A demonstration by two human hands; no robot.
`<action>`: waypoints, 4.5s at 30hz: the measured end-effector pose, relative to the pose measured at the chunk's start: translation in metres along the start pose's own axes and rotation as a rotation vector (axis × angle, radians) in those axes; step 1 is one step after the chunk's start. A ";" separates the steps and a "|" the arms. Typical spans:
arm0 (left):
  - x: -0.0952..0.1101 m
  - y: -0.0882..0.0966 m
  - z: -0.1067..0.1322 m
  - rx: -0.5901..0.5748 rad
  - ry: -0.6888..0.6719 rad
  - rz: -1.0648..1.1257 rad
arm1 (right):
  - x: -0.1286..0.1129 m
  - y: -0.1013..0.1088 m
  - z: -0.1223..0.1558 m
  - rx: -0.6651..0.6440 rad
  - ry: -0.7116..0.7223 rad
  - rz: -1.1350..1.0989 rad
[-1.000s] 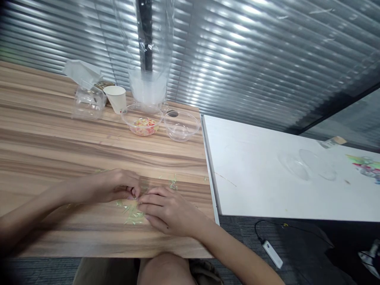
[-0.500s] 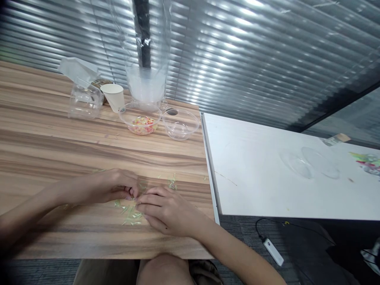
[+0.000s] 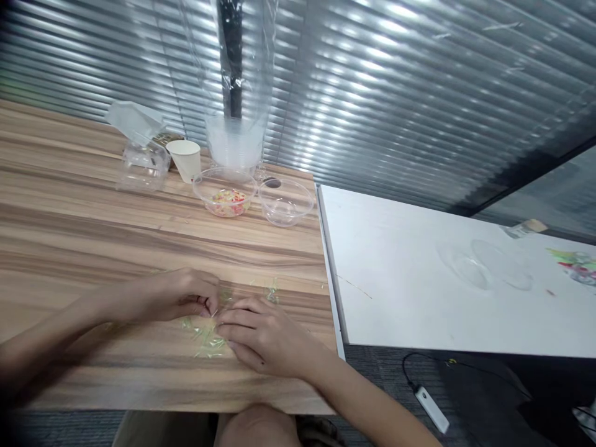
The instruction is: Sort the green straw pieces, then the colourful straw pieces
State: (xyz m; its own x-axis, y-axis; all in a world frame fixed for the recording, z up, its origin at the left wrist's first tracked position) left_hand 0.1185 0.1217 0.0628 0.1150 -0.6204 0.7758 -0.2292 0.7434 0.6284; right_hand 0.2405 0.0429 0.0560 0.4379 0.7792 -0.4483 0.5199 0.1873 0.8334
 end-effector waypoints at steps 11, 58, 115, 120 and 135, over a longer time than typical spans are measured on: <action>-0.006 0.012 0.003 0.084 0.060 -0.128 | 0.000 0.000 0.001 0.014 0.004 -0.011; -0.006 0.006 0.000 0.020 0.170 -0.171 | 0.001 0.002 -0.001 -0.003 -0.018 -0.068; -0.008 0.005 0.000 0.020 0.210 -0.188 | 0.003 -0.001 0.002 -0.012 -0.031 -0.073; -0.009 0.005 0.000 0.010 0.227 -0.196 | 0.003 -0.001 0.001 -0.021 -0.022 -0.069; -0.009 0.004 -0.001 0.007 0.192 -0.204 | 0.003 -0.002 0.001 -0.010 -0.011 -0.063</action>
State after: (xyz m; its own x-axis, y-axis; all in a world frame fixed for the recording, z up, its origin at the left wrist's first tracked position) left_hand 0.1175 0.1299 0.0585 0.3402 -0.6977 0.6304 -0.1892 0.6059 0.7727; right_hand 0.2420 0.0438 0.0531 0.4123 0.7593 -0.5035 0.5396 0.2418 0.8065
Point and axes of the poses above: each hand's wrist, its own z-axis away from the middle knuckle, its own y-axis out of the back of the hand, x = y × z, the point moved 6 cm from there along -z, towards the middle knuckle
